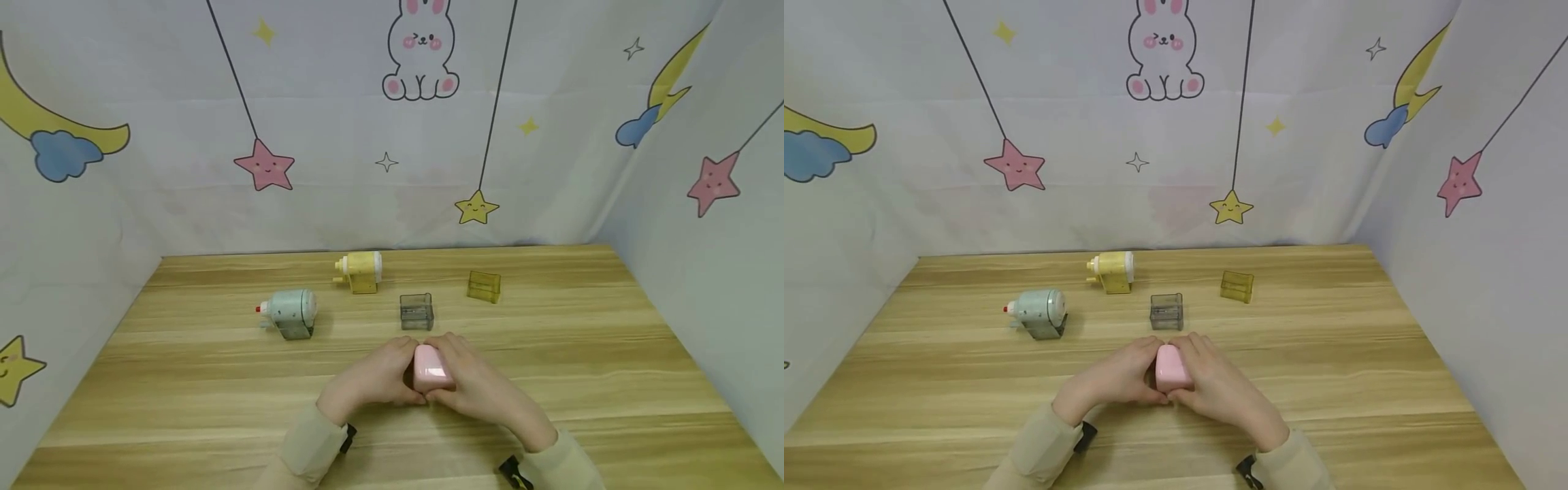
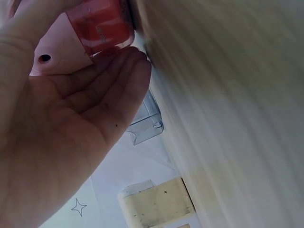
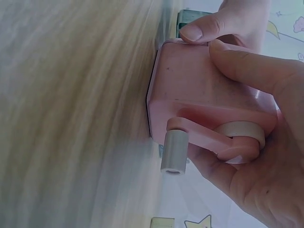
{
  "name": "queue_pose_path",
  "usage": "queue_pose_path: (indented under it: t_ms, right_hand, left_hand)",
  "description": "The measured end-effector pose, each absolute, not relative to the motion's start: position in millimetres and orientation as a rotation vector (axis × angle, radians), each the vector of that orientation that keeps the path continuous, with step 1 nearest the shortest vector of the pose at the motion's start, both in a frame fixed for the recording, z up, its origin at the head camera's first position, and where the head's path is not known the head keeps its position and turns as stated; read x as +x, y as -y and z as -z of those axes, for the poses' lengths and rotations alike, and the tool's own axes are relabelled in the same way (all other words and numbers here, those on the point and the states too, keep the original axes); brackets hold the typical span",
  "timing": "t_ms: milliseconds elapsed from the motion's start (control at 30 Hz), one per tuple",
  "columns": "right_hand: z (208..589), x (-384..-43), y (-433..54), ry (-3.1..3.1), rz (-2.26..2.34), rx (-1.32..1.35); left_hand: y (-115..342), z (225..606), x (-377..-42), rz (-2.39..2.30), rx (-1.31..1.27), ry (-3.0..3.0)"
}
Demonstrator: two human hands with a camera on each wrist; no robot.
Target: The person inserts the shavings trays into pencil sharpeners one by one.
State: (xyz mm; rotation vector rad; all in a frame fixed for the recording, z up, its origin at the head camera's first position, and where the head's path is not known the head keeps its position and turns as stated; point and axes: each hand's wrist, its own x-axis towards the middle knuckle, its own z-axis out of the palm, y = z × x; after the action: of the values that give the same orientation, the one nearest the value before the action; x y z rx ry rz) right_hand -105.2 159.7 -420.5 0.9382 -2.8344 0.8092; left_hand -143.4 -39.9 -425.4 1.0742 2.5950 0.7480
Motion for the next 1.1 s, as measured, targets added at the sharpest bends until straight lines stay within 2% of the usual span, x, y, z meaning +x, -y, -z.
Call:
queue_pose_path:
  t_ms: [633, 767, 1100]
  right_hand:
    - [412, -111, -167, 2.969, -0.94, 0.883]
    - [408, -114, -166, 3.033, -0.992, 0.801]
    - [404, -122, -170, 3.002, -1.094, 0.797]
  left_hand:
    - [43, 419, -141, -0.746, 1.039, -2.53]
    - [45, 413, -140, -0.698, 1.017, -2.585]
    - [57, 398, -132, -0.453, 0.995, -2.801]
